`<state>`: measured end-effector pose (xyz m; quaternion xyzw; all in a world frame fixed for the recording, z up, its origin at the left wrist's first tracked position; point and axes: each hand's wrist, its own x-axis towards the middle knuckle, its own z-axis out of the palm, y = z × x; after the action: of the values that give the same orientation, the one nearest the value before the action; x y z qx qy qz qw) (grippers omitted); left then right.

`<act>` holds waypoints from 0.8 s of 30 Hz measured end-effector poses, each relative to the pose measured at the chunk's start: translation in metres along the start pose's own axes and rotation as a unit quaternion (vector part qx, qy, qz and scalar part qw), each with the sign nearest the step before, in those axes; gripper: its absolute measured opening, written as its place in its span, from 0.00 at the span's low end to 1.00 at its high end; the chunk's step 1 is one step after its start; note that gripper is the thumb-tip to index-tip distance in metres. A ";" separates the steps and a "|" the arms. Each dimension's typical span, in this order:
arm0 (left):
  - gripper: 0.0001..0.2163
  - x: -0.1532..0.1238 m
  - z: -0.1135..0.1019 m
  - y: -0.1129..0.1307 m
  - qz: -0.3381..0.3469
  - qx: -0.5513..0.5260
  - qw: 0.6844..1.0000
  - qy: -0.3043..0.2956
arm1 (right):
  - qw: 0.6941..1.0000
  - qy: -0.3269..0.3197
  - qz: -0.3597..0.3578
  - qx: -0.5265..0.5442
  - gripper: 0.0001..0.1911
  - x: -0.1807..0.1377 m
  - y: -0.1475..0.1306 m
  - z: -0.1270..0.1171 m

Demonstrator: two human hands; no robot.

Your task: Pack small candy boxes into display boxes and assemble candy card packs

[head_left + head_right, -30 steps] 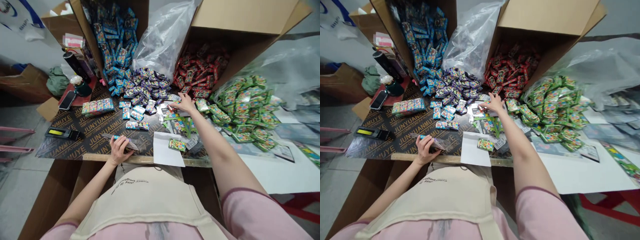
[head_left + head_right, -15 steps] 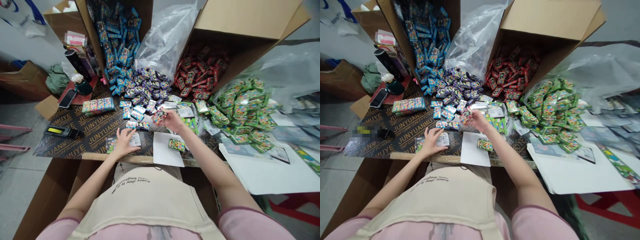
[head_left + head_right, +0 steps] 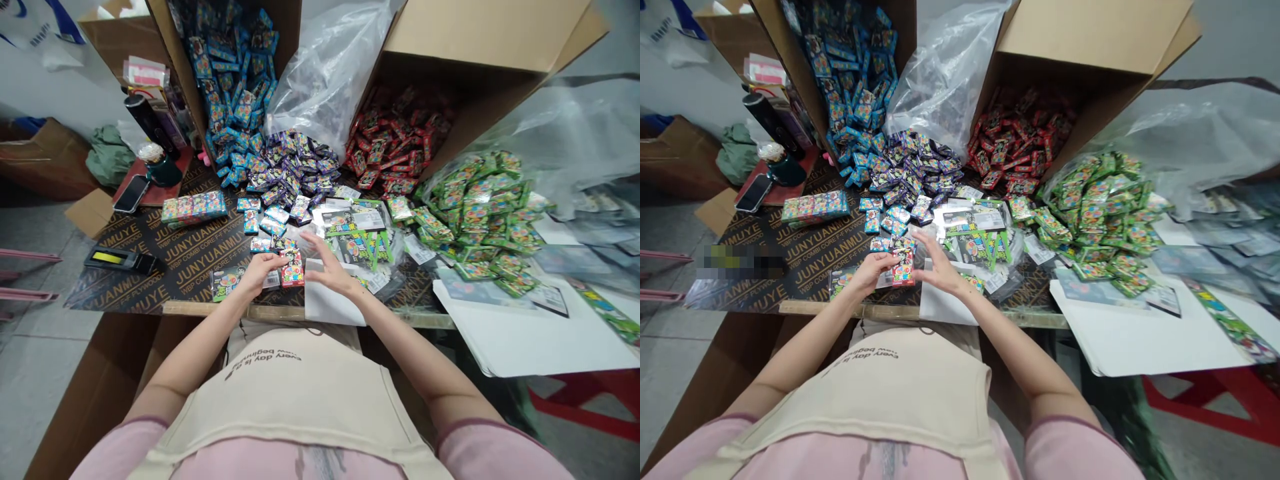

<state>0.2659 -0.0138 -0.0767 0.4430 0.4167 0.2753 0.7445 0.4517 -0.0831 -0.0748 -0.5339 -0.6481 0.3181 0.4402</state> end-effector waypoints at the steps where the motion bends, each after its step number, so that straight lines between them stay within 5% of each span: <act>1: 0.18 0.000 -0.001 0.000 0.001 0.000 1.000 0.004 | 0.998 -0.020 -0.045 -0.036 0.49 -0.002 -0.003 0.000; 4: 0.18 0.002 -0.002 -0.001 0.004 0.006 1.000 0.005 | 0.986 -0.076 -0.104 -0.102 0.48 -0.004 -0.008 0.004; 8: 0.20 0.001 -0.001 -0.004 0.028 0.003 1.000 0.007 | 0.992 -0.054 -0.091 -0.068 0.42 -0.003 -0.005 0.014; 14: 0.26 -0.011 0.004 -0.011 -0.057 -0.128 0.978 -0.155 | 0.997 -0.002 -0.061 0.055 0.49 0.001 -0.002 0.025; 20: 0.23 -0.008 0.010 -0.020 -0.002 -0.115 0.992 -0.048 | 0.983 0.008 -0.138 -0.117 0.46 0.000 -0.011 0.025; 24: 0.22 -0.007 -0.002 -0.024 0.063 0.037 0.997 -0.010 | 0.969 -0.007 -0.166 -0.183 0.42 -0.001 -0.007 0.022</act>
<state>0.2620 -0.0289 -0.0958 0.4983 0.3903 0.3015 0.7131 0.4288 -0.0843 -0.0778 -0.4877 -0.7780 0.1204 0.3773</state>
